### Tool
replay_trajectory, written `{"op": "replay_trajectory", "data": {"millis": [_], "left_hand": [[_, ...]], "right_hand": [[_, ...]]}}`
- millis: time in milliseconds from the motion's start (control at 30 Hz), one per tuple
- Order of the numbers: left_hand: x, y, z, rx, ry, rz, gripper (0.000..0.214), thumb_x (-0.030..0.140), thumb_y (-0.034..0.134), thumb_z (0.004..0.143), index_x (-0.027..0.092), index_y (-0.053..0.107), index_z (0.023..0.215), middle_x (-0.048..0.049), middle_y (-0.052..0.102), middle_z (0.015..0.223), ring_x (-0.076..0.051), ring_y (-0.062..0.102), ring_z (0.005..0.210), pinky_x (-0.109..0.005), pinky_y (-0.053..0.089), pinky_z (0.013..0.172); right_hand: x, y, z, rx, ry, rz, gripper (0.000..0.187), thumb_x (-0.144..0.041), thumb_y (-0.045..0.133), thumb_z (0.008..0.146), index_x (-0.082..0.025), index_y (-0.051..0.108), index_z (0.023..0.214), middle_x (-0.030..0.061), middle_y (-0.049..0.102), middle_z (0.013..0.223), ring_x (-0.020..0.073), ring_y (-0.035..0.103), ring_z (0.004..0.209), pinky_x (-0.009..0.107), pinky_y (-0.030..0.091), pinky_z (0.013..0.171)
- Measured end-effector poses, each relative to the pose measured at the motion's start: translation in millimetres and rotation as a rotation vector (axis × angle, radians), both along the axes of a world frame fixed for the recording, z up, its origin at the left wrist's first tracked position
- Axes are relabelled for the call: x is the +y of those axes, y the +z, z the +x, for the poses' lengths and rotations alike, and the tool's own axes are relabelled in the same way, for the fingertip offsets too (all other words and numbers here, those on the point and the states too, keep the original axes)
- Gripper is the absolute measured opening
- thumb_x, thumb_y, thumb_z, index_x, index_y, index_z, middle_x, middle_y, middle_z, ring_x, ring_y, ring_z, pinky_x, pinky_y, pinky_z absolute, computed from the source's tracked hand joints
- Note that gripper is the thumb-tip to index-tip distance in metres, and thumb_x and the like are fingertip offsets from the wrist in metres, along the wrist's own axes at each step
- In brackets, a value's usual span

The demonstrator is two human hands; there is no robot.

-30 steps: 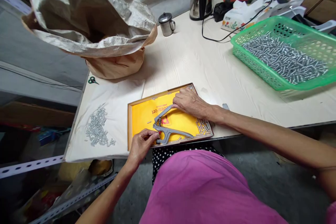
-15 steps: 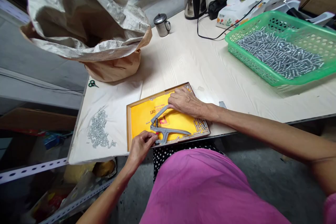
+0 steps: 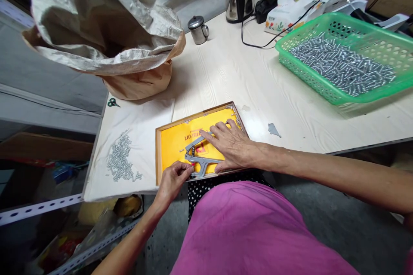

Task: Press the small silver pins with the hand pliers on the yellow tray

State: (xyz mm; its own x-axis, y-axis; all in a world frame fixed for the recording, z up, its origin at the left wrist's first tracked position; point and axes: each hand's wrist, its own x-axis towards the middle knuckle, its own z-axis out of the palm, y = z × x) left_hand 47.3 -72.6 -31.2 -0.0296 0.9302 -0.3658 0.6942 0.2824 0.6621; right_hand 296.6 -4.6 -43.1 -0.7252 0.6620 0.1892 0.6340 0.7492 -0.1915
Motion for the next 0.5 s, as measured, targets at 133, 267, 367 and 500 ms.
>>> {"op": "replay_trajectory", "data": {"millis": [133,267,367,500], "left_hand": [[0,-3.2,-1,0.022,-0.005,-0.012,0.020,0.033,0.065,0.082,0.015,0.072,0.074,-0.0033,0.069,0.071,-0.016,0.063,0.067,-0.026,0.047,0.063],[-10,-4.9,-1,0.083,-0.042,0.074,0.018,0.030,0.063,0.086,0.015,0.070,0.080,-0.0048,0.068,0.078,-0.017,0.065,0.071,-0.029,0.052,0.068],[-15,-2.0,7,0.257,-0.116,0.374,0.028,0.031,0.065,0.088,0.015,0.065,0.110,-0.0121,0.067,0.108,-0.024,0.066,0.098,-0.039,0.055,0.086],[-1,3.4,24,0.464,-0.408,0.592,0.075,0.031,0.074,0.082,0.016,0.037,0.145,-0.0190,0.048,0.145,-0.035,0.041,0.138,-0.053,0.041,0.111]], "right_hand": [[-6,-5.7,-1,-0.040,-0.038,0.024,0.089,-0.064,0.060,0.079,-0.009,0.036,0.144,0.0191,0.057,0.120,0.0325,0.046,0.102,0.045,0.030,0.087],[-12,-12.6,-6,-0.022,-0.054,0.053,0.075,-0.051,0.061,0.084,-0.006,0.040,0.140,0.0186,0.060,0.115,0.0310,0.048,0.098,0.042,0.031,0.082],[-13,-13.2,-10,0.038,-0.015,0.075,0.065,-0.042,0.057,0.089,-0.004,0.040,0.139,0.0184,0.061,0.114,0.0302,0.048,0.099,0.042,0.033,0.082],[-6,-7.8,-17,0.088,0.086,0.135,0.057,-0.030,0.045,0.096,-0.004,0.032,0.145,0.0186,0.060,0.120,0.0289,0.049,0.103,0.043,0.034,0.087]]}}
